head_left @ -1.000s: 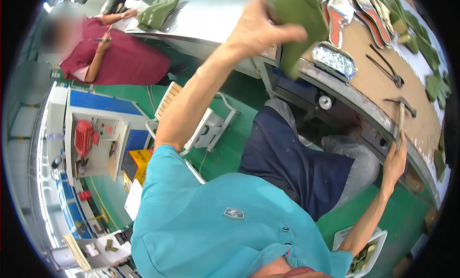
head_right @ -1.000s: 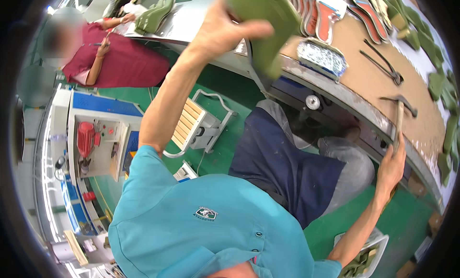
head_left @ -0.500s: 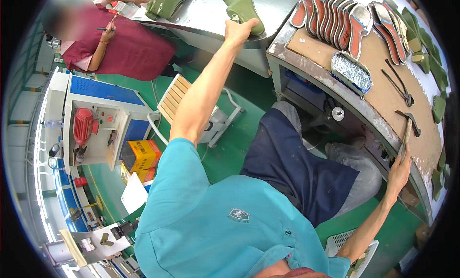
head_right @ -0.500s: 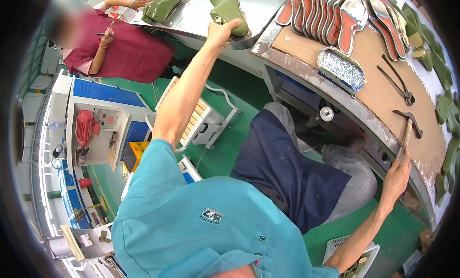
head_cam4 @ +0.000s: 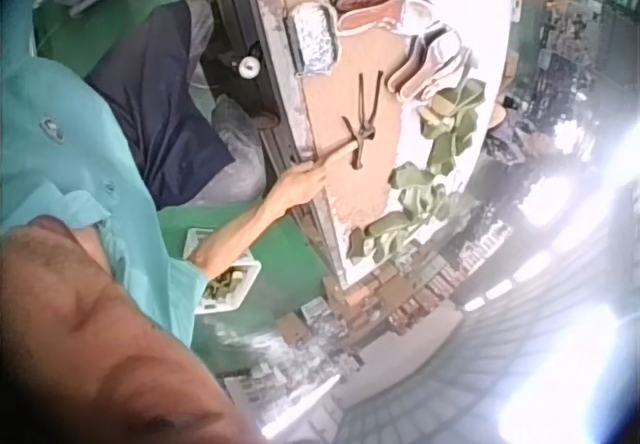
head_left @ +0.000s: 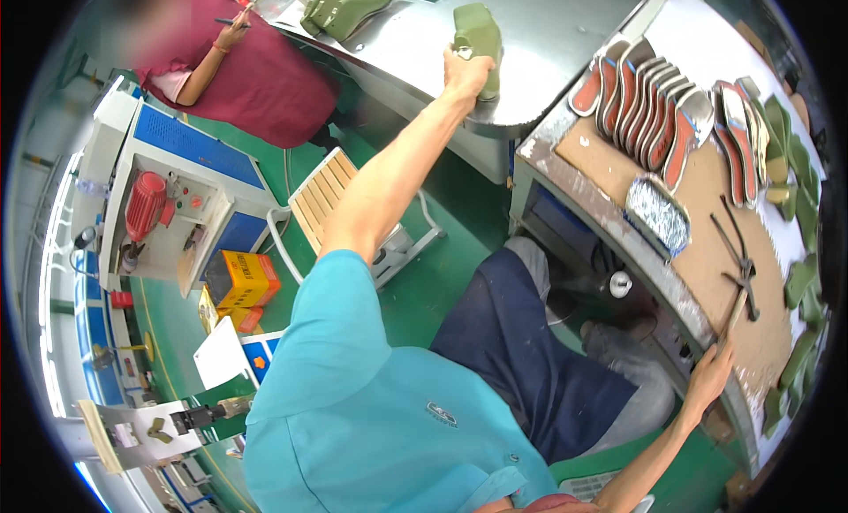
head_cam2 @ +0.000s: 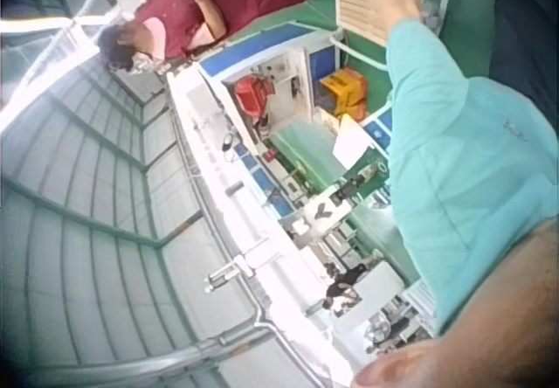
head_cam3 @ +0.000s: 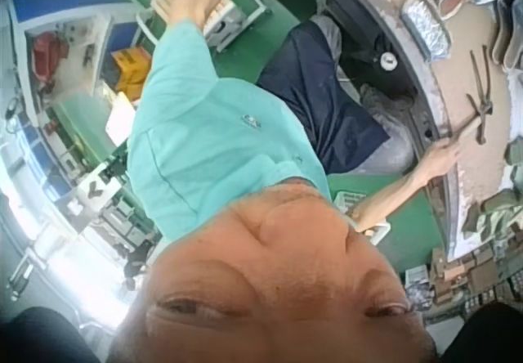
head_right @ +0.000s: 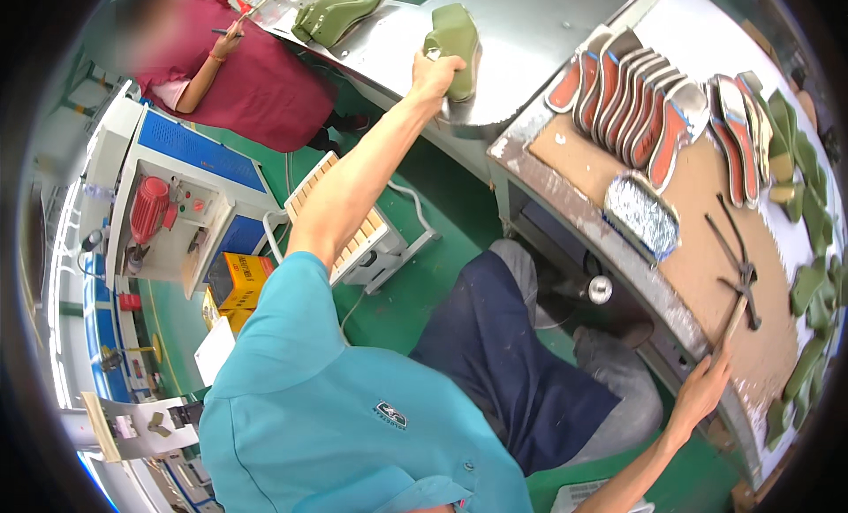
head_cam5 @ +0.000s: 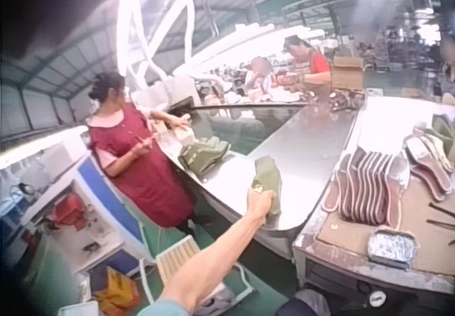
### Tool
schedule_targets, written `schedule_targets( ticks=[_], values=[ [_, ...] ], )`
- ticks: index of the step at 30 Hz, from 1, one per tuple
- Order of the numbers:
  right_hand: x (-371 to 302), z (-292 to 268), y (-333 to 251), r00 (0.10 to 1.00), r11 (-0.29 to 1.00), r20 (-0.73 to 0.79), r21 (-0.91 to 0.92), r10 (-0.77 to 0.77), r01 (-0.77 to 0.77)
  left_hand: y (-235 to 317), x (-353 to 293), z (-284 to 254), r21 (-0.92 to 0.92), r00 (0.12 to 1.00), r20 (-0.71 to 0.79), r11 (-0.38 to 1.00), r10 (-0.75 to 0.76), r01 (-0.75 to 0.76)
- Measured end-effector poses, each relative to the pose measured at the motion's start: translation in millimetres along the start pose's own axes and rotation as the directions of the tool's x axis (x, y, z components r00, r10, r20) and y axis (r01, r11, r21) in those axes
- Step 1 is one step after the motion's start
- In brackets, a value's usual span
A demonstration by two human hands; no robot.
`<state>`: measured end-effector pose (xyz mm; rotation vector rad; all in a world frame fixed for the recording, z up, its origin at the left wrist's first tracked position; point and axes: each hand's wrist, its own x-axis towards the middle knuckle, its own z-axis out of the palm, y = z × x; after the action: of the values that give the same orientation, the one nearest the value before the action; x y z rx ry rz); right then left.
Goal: Manually assembling shoe components by attaching insoles to shoe lasts and using a hammer to secure them.
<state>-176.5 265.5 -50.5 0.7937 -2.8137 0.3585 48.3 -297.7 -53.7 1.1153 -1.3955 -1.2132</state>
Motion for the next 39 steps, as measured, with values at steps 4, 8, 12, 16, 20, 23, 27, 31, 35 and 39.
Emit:
schedule_targets(
  ticks=[4,8,12,16,20,23,27,31,35,39],
  values=[
    [-4,2,-6,1.0,1.0,-0.005,-0.017,0.0,0.0,4,48,-59,0.054,0.99,-0.129,0.998,0.052,-0.045],
    [-3,11,-8,0.999,0.997,-0.037,-0.07,-0.021,0.018,-6,120,-131,0.63,0.951,-0.268,0.775,0.153,0.052],
    [-2,12,2,0.997,0.993,-0.072,-0.12,-0.01,0.002,-7,147,-138,0.828,0.936,-0.199,0.561,0.289,0.003],
    [15,9,-7,0.998,0.995,-0.068,-0.102,0.005,-0.012,2,167,-157,0.915,0.951,-0.239,0.373,0.195,0.154],
    [27,10,-2,0.994,0.977,-0.09,-0.211,-0.06,0.04,1,123,-77,0.941,0.754,0.295,-0.042,0.587,-0.335],
    [37,-2,-48,0.974,0.977,-0.163,-0.169,-0.158,0.13,0,40,37,0.381,0.551,0.491,0.402,0.675,-0.833],
    [54,-15,-108,0.981,0.948,-0.09,0.259,-0.17,0.188,60,-125,162,0.092,0.428,0.641,0.49,0.636,-0.867],
    [48,-8,-148,0.934,0.869,-0.179,0.346,-0.309,0.354,52,-153,223,0.393,0.471,0.783,0.264,0.406,-0.881],
    [33,-11,-103,0.979,0.882,-0.118,0.426,-0.166,0.201,71,-143,233,0.458,0.545,0.835,0.45,0.079,-0.767],
    [31,-15,-34,0.994,0.842,-0.085,0.54,0.075,-0.018,54,-108,229,0.206,0.708,0.676,0.869,0.205,-0.449]
  ],
)
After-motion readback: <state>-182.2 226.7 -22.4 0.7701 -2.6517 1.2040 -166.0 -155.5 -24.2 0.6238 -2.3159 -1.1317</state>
